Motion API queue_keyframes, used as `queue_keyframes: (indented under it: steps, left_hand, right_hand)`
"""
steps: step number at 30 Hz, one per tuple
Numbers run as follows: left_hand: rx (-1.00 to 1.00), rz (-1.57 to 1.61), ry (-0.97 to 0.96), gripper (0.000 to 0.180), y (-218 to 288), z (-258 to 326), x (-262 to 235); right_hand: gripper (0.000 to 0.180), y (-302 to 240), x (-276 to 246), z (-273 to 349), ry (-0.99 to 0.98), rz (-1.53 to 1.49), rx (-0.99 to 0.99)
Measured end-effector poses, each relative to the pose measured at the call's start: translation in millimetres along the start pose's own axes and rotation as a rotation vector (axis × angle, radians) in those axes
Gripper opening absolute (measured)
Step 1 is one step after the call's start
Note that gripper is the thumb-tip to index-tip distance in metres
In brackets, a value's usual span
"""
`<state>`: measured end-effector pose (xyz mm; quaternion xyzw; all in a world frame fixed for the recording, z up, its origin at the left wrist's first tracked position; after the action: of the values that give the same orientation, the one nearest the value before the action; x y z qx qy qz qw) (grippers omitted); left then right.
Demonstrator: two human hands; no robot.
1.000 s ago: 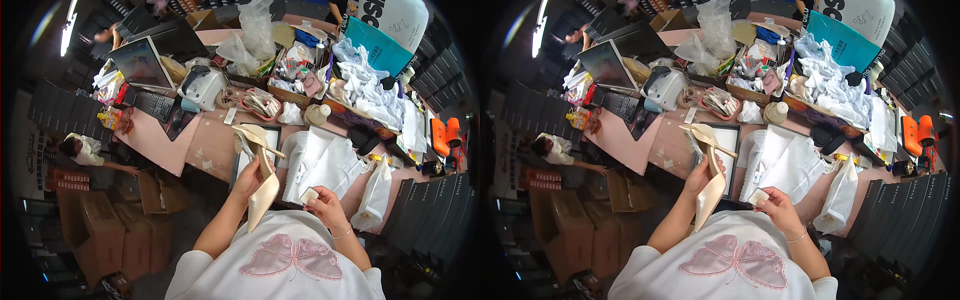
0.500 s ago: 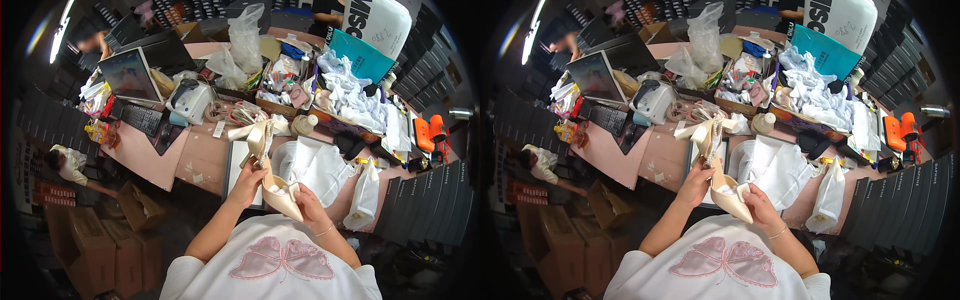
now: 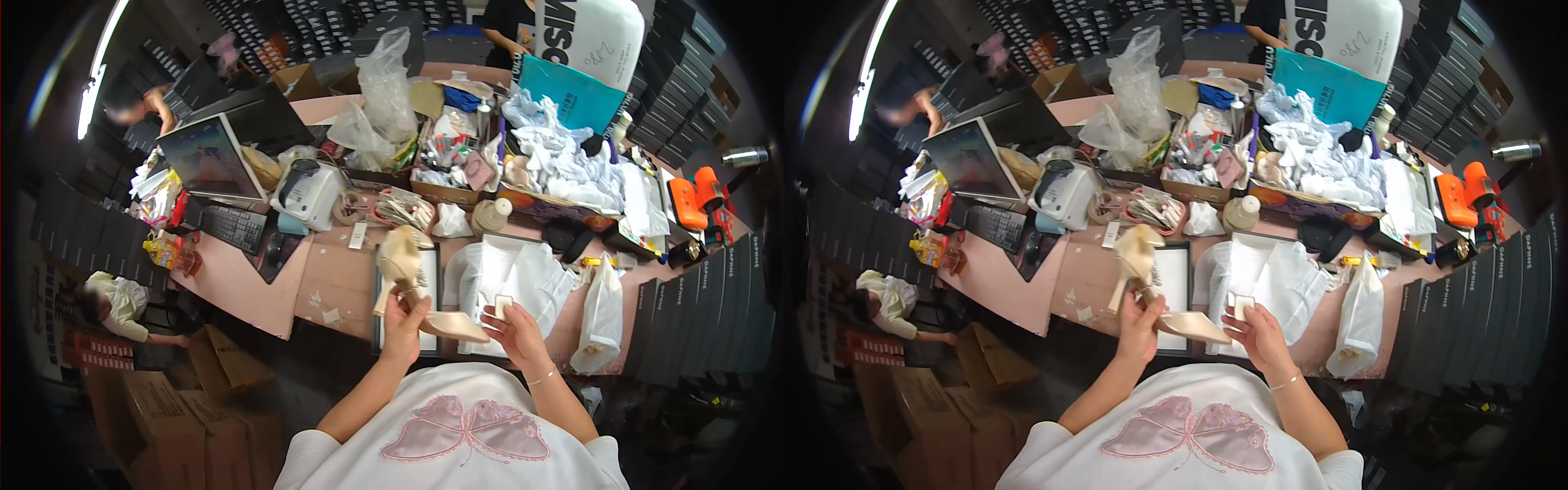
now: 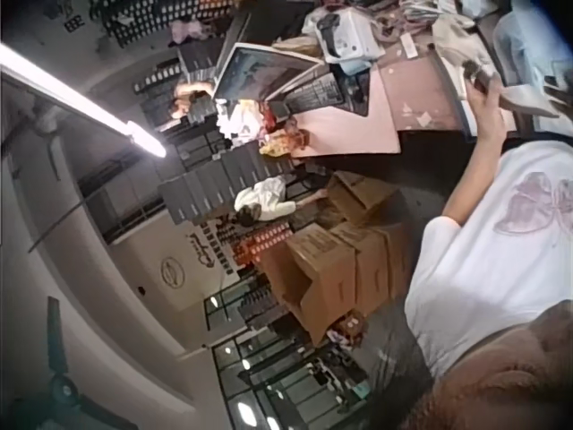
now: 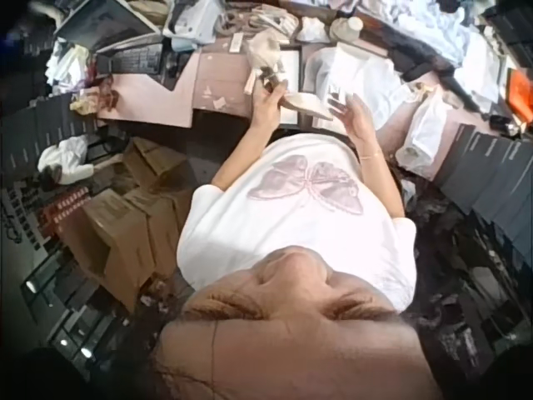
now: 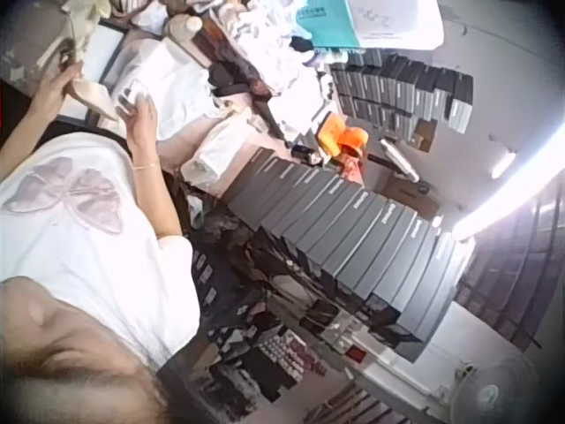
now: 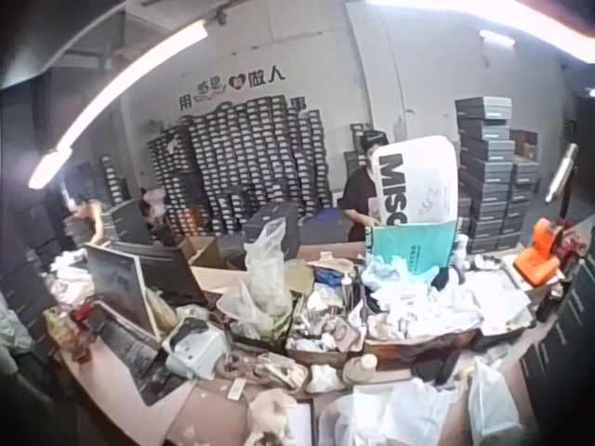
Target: Packing high-heeled shoes into a shoebox with tissue paper and tags.
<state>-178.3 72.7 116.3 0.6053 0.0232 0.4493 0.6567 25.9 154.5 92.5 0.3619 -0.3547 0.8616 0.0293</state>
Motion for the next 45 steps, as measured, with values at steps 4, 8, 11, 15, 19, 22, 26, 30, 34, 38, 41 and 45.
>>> queue_keyframes:
  steps: [4, 8, 11, 15, 19, 22, 26, 30, 34, 38, 41, 45]
  left_hand:
    - [-0.041, -0.019, -0.027, 0.055, -4.0, 13.5, 10.2]
    - [0.002, -0.114, -0.036, 0.057, -3.1, 24.6, 17.3]
    - [0.098, -0.417, -0.014, 0.059, 9.2, 30.2, 20.5]
    - [0.164, -0.745, -0.101, 0.060, 17.8, 33.5, 30.9]
    - [0.184, -0.734, -0.132, 0.054, 6.1, 28.3, 29.7]
    - [-0.065, -0.351, -0.200, 0.051, -14.6, 22.3, 27.1]
    - [-0.362, -0.111, -0.266, 0.038, -28.4, 18.5, 28.8]
    - [-0.472, -0.083, -0.301, 0.037, -32.7, 17.3, 29.1]
    - [-0.488, -0.070, -0.331, 0.038, -30.4, 12.3, 33.7]
    - [-0.502, -0.002, -0.439, 0.038, -30.0, 6.5, 41.3]
    - [-0.474, 0.067, -0.455, 0.042, -24.5, -0.6, 51.6]
    - [-0.358, 0.259, -0.357, 0.050, -13.6, -5.7, 59.4]
  right_hand:
    - [0.023, 5.1, 9.2, 11.3, -0.019, 0.124, -0.043]
    - [0.021, 17.5, 8.6, 16.6, -0.049, 0.262, -0.086]
    - [0.020, 10.4, 15.0, 19.8, -0.074, 0.292, -0.107]
    - [0.022, 1.2, 21.5, 20.4, -0.136, 0.281, -0.109]
    - [0.031, 17.1, 34.9, 25.2, -0.233, 0.358, -0.004]
    - [0.033, 30.9, 38.7, 18.4, -0.261, 0.430, -0.063]
    - [0.025, 38.0, 20.5, 5.4, -0.233, 0.302, 0.066]
    - [0.020, 35.4, 23.1, -0.5, -0.256, 0.208, 0.042]
    - [0.019, 36.1, 26.9, -4.5, -0.246, 0.126, 0.059]
    - [0.020, 34.9, 38.9, -7.5, -0.257, 0.041, 0.066]
    - [0.022, 21.0, 49.3, -12.4, -0.236, 0.040, 0.068]
    - [0.025, -20.9, 45.3, -19.2, -0.181, 0.001, -0.131]
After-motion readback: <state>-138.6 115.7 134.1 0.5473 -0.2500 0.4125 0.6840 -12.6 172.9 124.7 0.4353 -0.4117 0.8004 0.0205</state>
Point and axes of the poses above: each hand's wrist, its own z-axis away from the middle knuckle, its own x-axis out of the palm, y = z × x, the point moved 8 cm from there along -z, towards the middle knuckle
